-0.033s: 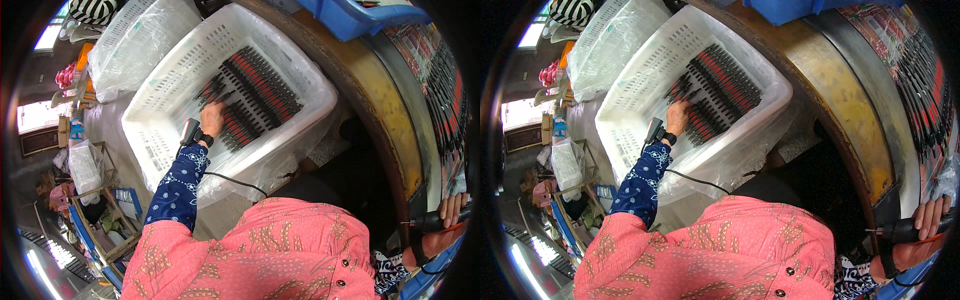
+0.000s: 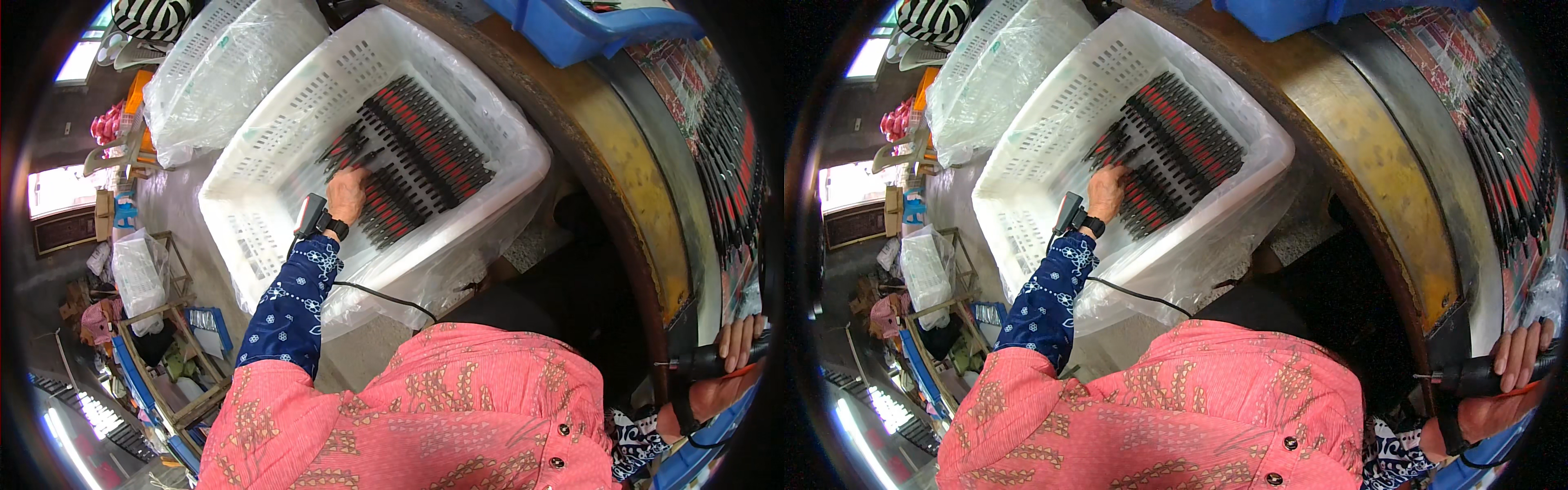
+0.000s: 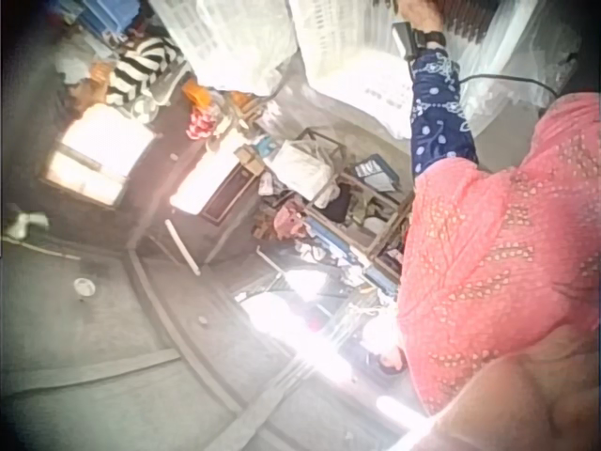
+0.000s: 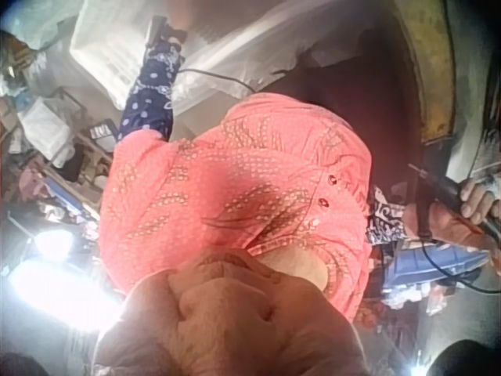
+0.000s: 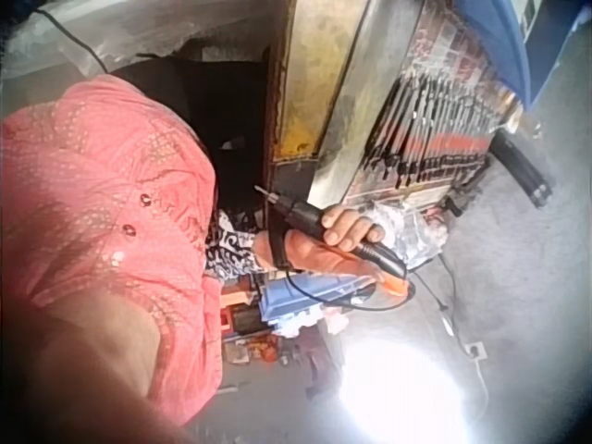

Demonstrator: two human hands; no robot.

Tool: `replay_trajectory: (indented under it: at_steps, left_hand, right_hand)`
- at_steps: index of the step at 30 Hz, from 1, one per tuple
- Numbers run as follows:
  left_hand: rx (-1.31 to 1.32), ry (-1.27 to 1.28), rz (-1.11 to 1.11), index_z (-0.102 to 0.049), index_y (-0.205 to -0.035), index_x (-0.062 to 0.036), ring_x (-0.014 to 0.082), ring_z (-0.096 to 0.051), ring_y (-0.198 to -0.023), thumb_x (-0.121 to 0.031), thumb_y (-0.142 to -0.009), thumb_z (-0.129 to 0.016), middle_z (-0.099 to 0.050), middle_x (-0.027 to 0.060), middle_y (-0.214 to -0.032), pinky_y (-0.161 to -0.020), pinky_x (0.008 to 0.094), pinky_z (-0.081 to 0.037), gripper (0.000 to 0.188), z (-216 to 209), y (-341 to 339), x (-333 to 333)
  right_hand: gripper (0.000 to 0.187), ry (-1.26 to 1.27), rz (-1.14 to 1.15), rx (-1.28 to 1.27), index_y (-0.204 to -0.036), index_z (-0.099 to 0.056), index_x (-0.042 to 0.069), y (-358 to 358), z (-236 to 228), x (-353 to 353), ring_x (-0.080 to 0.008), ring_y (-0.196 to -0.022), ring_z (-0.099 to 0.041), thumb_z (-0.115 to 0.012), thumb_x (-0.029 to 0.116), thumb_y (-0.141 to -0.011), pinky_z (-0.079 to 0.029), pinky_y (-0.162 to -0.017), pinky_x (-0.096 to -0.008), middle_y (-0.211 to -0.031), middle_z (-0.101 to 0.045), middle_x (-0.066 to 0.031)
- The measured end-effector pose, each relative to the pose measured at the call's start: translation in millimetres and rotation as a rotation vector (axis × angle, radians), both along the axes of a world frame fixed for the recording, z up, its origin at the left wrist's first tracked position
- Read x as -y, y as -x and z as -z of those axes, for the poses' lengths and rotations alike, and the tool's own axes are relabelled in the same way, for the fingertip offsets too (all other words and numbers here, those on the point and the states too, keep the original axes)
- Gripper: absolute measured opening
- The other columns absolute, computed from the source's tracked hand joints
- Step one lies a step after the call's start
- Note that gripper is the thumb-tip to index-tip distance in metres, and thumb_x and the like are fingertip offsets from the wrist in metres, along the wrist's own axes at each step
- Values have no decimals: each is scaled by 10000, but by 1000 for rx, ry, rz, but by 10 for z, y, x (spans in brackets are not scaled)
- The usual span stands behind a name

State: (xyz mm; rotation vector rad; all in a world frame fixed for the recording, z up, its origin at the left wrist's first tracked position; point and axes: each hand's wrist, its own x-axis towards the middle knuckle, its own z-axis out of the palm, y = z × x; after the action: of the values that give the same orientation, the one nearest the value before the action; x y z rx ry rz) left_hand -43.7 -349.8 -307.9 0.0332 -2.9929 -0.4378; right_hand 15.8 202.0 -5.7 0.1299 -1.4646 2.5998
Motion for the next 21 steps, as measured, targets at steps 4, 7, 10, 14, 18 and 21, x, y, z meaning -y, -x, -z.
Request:
replay_trajectory:
  at_steps: [4,7,10,14,18,21]
  left_hand:
    - [-87,22,-116,-664,-900,-92,374,-574,-811,-60,-774,-530,-601,155,-845,-699,454,-468,187,-22,79,26]
    - [-183,79,-103,-642,-908,-86,380,-580,-797,-44,-772,-522,-588,161,-846,-689,456,-474,186,-30,171,104]
    - [-15,183,-81,-610,-879,-71,383,-575,-777,-53,-699,-608,-591,157,-831,-653,458,-462,181,-3,256,144]
    - [-13,271,-58,-606,-826,-82,370,-582,-765,-79,-706,-597,-593,147,-780,-616,462,-465,120,27,291,146]
    - [-78,345,17,-586,-761,-79,359,-585,-718,-86,-731,-562,-583,138,-726,-583,461,-464,39,19,307,132]
    - [-97,328,69,-581,-742,-74,350,-585,-690,-80,-738,-551,-579,134,-695,-582,452,-465,31,-14,271,112]
  right_hand:
    - [226,-26,6,6,-980,-411,10,-1,-4,-15,-87,-538,-387,-554,175,-920,-356,-571,-215,-641,-359,4]
    - [218,-68,-30,15,-991,-400,29,9,-13,-43,-85,-537,-392,-535,190,-931,-374,-580,-217,-645,-368,7]
    - [155,-60,-100,-6,-984,-367,74,18,-10,-74,-97,-545,-408,-474,183,-961,-406,-596,-238,-681,-387,-2]
    - [152,-75,-68,-8,-983,-360,83,-3,8,-90,-98,-539,-417,-466,191,-966,-416,-586,-244,-677,-389,-2]
    - [167,-63,-96,-12,-985,-357,81,14,17,-103,-101,-545,-419,-481,189,-960,-415,-590,-249,-677,-388,-2]
    - [172,-48,-92,-8,-987,-353,80,15,19,-102,-104,-549,-420,-489,180,-956,-414,-597,-254,-677,-387,-2]
